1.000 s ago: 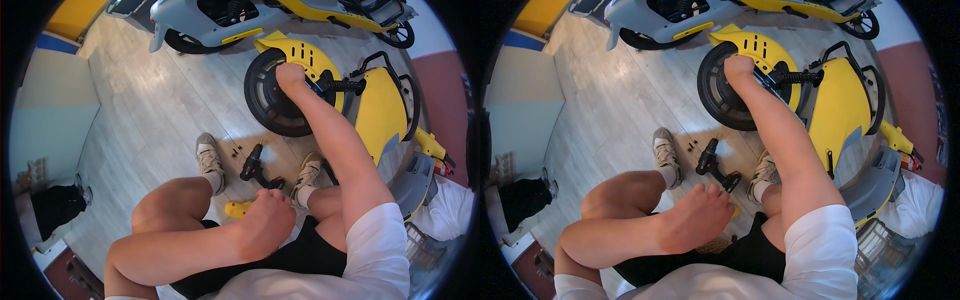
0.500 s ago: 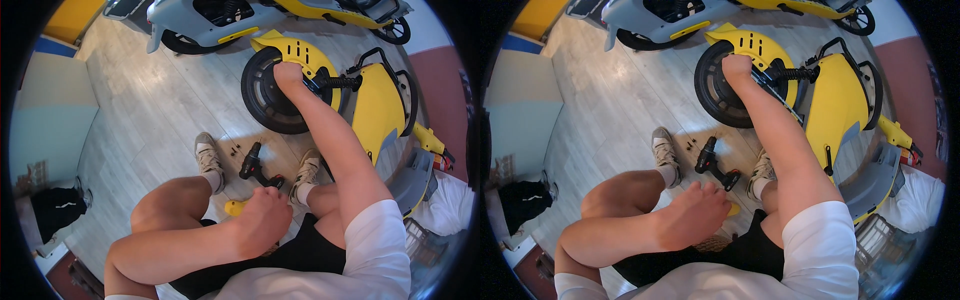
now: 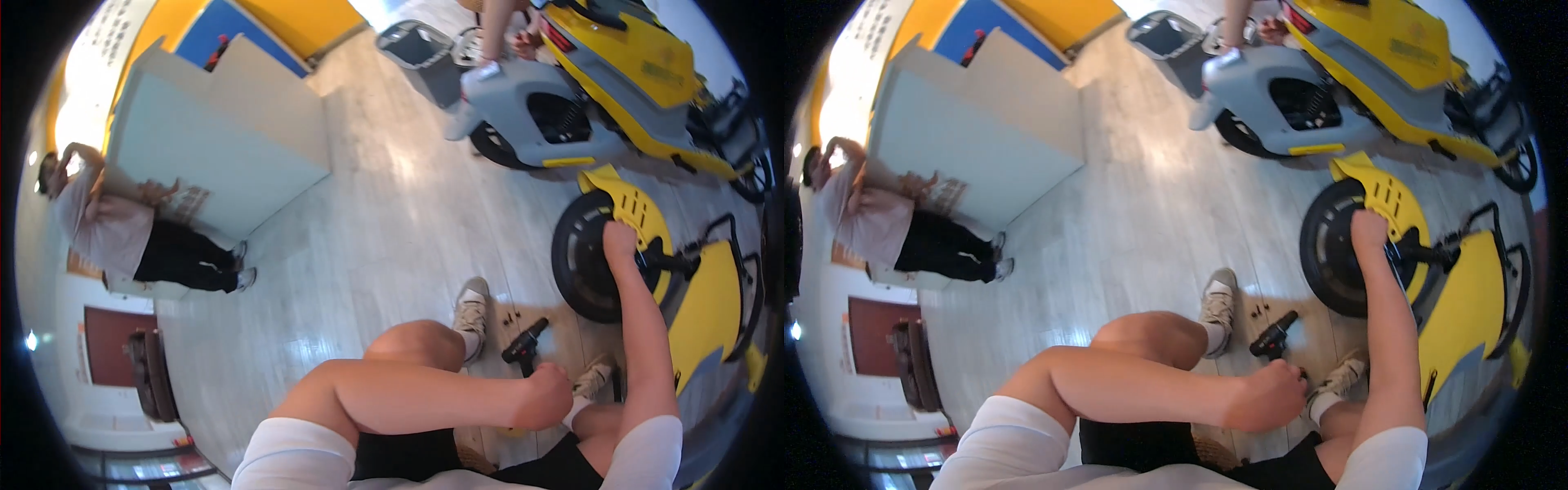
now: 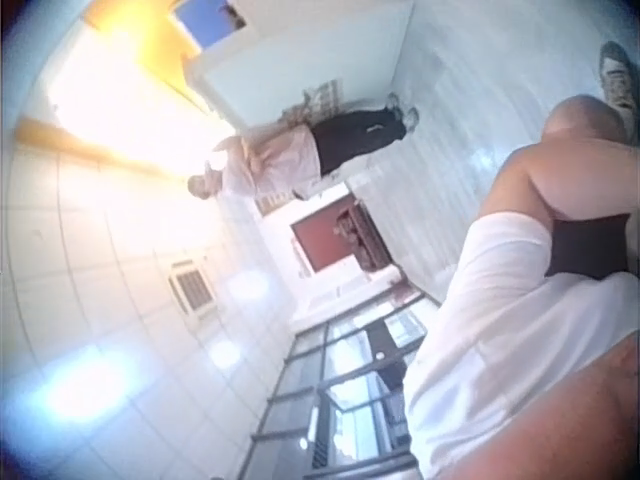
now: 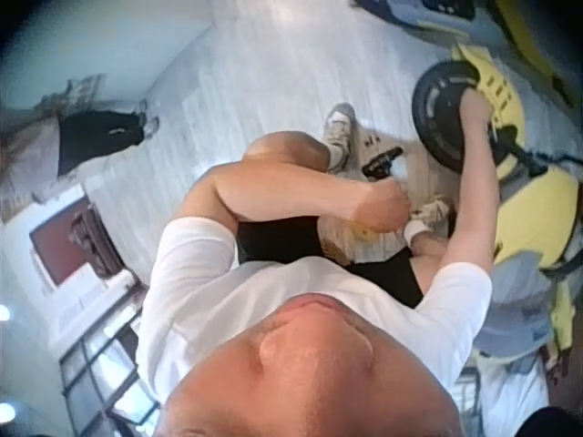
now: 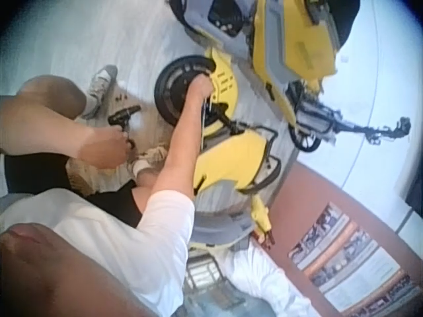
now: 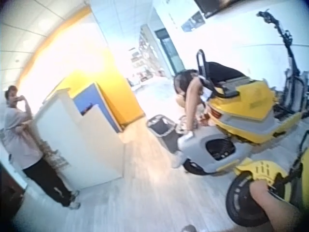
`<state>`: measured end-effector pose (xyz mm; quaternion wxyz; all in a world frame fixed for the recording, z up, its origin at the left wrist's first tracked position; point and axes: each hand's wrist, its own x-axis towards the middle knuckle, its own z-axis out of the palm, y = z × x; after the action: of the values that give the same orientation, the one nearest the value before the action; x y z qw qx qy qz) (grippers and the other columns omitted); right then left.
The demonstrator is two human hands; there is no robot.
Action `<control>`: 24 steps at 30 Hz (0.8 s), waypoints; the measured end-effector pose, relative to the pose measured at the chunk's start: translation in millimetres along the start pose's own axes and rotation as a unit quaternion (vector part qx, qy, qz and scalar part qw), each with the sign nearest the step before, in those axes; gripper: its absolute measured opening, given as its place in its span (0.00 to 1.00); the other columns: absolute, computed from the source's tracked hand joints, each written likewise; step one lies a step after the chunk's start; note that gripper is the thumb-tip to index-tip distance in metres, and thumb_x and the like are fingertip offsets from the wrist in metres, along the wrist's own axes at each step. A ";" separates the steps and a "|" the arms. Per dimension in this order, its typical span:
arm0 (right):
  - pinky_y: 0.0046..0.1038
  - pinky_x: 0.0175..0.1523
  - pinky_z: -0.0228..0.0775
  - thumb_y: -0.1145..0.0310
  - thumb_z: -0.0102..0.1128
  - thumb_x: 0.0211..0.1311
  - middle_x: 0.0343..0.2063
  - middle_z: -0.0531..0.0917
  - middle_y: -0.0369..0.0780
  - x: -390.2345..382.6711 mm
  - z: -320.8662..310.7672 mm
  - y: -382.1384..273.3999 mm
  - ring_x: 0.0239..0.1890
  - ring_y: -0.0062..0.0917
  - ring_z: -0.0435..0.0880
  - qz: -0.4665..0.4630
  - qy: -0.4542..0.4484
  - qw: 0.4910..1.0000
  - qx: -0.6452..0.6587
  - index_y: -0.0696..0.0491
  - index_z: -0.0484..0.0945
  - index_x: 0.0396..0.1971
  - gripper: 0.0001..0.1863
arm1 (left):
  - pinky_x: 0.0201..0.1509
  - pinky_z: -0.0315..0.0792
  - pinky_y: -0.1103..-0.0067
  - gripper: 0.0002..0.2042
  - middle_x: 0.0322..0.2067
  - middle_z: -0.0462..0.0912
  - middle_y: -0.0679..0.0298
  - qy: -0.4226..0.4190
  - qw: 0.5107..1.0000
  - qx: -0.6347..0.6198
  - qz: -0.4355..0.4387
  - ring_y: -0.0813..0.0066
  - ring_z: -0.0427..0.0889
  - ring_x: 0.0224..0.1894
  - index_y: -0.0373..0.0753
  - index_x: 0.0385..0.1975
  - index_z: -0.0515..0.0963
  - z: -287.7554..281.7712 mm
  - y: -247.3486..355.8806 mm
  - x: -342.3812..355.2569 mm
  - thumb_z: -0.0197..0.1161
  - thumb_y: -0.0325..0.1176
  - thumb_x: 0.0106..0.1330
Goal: Repairing a yellow electric scooter by using an electric screwdriver to remove screws, adjusting the chain, and reinstalling plastic covers.
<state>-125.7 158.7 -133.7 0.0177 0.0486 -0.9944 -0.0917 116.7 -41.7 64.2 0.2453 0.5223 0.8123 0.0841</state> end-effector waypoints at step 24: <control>0.34 0.35 0.78 0.71 0.51 0.56 0.28 0.85 0.44 10.9 19.7 -1.5 0.31 0.34 0.86 0.021 -0.062 0.998 -0.023 0.52 0.85 0.26 0.11 | 0.33 0.73 0.71 0.08 0.30 0.81 0.61 -0.050 0.998 -0.034 0.026 0.64 0.81 0.36 0.43 0.21 0.82 -2.3 -15.9 9.5 0.63 0.39 0.46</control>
<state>-137.2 159.7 -153.1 -0.0411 0.0217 -0.9920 -0.1174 99.6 -40.0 57.0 0.3014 0.5380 0.7819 0.0914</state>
